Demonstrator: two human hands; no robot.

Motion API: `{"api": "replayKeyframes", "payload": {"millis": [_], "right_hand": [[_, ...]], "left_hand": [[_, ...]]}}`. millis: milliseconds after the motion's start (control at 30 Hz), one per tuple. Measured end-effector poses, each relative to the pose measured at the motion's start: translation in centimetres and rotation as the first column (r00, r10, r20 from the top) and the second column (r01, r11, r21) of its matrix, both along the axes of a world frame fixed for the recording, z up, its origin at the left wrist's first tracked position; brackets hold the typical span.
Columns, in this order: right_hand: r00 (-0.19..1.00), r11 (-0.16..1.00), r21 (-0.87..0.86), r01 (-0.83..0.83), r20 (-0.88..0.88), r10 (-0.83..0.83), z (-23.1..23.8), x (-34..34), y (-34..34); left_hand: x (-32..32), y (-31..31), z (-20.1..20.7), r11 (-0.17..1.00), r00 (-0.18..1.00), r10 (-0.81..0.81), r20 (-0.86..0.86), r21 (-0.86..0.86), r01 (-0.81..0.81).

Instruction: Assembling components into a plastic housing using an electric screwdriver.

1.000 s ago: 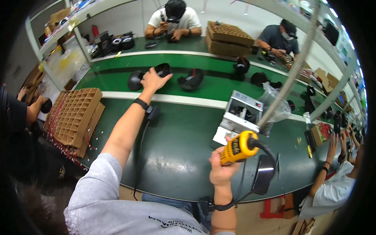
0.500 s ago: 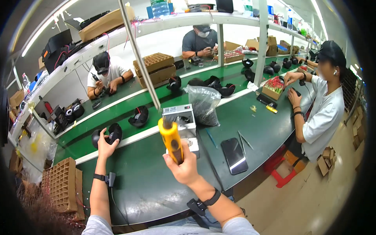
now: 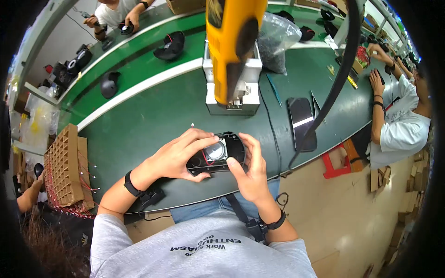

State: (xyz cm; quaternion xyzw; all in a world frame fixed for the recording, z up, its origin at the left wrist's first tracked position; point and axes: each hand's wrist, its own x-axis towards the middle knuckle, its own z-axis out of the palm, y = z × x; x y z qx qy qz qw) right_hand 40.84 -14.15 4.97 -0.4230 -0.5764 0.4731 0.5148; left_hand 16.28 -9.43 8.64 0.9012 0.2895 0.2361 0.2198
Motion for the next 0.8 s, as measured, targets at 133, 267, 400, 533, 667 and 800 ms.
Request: {"api": "replayKeyframes", "payload": {"millis": [133, 267, 400, 533, 667, 800], "right_hand": [[0.992, 0.992, 0.01, 0.126, -0.005, -0.126, -0.8, 1.4, 0.1], [0.949, 0.973, 0.076, 0.218, 0.214, -0.23, 1.9, 1.9, 0.1], [0.769, 0.862, 0.428, 0.272, 0.442, -0.462, 3.8, 1.1, 0.4], [0.724, 0.905, 0.425, 0.023, 0.617, -0.308, 4.7, 0.4, 0.9], [0.604, 0.96, 0.278, -0.029, 0.77, -0.205, 5.8, -0.3, 0.7], [0.576, 0.992, 0.122, 0.026, 0.81, -0.115, 6.0, -0.9, 0.9]], "left_hand": [[0.8, 0.0, -1.7, 0.993, 0.992, 0.003, 0.127, 0.119, -0.018], [-0.4, -0.5, -2.6, 0.945, 0.918, 0.308, 0.249, 0.037, -0.326], [1.1, -0.3, -1.5, 0.988, 0.969, 0.137, 0.207, -0.101, -0.118], [2.5, 0.0, -1.8, 0.991, 0.963, 0.117, 0.242, -0.09, -0.098], [3.1, -0.5, -2.4, 0.993, 0.926, 0.119, 0.359, -0.066, -0.102], [3.4, -0.9, -3.9, 0.996, 0.89, 0.076, 0.449, -0.066, -0.052]]}}
